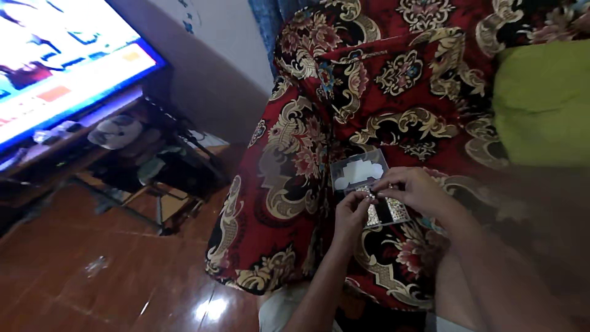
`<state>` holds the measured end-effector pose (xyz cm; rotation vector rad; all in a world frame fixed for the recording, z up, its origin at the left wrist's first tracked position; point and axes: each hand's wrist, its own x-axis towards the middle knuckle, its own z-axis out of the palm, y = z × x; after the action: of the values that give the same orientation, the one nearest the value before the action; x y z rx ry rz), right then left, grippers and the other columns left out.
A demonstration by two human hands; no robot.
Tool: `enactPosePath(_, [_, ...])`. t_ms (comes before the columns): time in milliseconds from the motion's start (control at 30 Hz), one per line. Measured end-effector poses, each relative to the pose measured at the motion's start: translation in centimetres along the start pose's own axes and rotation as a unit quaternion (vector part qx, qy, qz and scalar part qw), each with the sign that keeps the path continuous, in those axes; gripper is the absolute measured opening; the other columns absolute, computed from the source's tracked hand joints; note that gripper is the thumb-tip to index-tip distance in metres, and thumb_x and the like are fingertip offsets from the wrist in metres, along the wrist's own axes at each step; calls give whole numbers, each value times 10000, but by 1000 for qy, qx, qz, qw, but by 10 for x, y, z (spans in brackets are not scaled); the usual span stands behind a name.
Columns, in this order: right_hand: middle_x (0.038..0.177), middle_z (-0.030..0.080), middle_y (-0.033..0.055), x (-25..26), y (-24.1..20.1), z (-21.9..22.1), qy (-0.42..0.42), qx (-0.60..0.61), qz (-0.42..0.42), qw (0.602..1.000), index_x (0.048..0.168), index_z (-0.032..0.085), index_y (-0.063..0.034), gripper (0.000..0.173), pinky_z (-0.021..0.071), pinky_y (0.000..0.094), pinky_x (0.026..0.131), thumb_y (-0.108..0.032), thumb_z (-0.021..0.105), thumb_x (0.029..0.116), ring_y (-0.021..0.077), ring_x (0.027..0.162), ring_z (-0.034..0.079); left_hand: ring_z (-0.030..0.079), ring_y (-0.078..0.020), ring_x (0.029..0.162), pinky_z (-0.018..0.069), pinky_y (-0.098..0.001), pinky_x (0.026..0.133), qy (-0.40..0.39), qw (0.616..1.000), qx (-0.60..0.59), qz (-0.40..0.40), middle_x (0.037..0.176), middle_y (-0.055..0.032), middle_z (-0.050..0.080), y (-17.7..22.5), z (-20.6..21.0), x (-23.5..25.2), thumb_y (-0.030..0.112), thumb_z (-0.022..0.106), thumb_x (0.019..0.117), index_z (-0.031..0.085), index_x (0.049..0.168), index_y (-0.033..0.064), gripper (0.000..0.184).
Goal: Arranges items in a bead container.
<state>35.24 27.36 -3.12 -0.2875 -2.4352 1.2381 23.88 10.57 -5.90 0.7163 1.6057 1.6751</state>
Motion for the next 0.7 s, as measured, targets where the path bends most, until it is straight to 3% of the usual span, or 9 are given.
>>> enactPosePath(167, [975, 714, 56, 2, 2, 1, 16, -2, 19, 1000, 1040, 795, -95, 159, 525, 251, 748, -205, 705, 967, 93, 812, 625, 486, 24, 528, 392, -145, 476, -11, 1000, 6, 4, 871, -6, 700, 0, 3, 3, 53, 521, 1002, 623, 1075, 3, 135])
enactPosePath(300, [1015, 725, 83, 4, 4, 5, 13, -17, 40, 999, 1049, 792, -86, 144, 552, 313, 832, -147, 681, 980, 145, 890, 667, 484, 18, 519, 395, -151, 474, -1, 1000, 15, -4, 876, -24, 707, -2, 5, 9, 64, 546, 1009, 623, 1065, -4, 117])
enactPosePath(433, [1082, 728, 93, 8, 6, 6, -25, -5, 91, 996, 1128, 756, -67, 179, 560, 321, 913, -152, 657, 1007, 151, 961, 692, 464, 10, 519, 389, -154, 474, 15, 999, 30, -24, 867, -16, 679, -9, 6, 18, 85, 551, 1024, 645, 1055, -4, 133])
enactPosePath(700, [1075, 711, 153, 12, 12, 6, -70, -73, 163, 981, 1155, 697, -2, 238, 528, 406, 924, -176, 565, 1063, 240, 977, 681, 435, -4, 511, 354, -164, 456, 40, 995, 39, -87, 808, -8, 634, -23, 22, 30, 106, 566, 1037, 647, 1054, -1, 135])
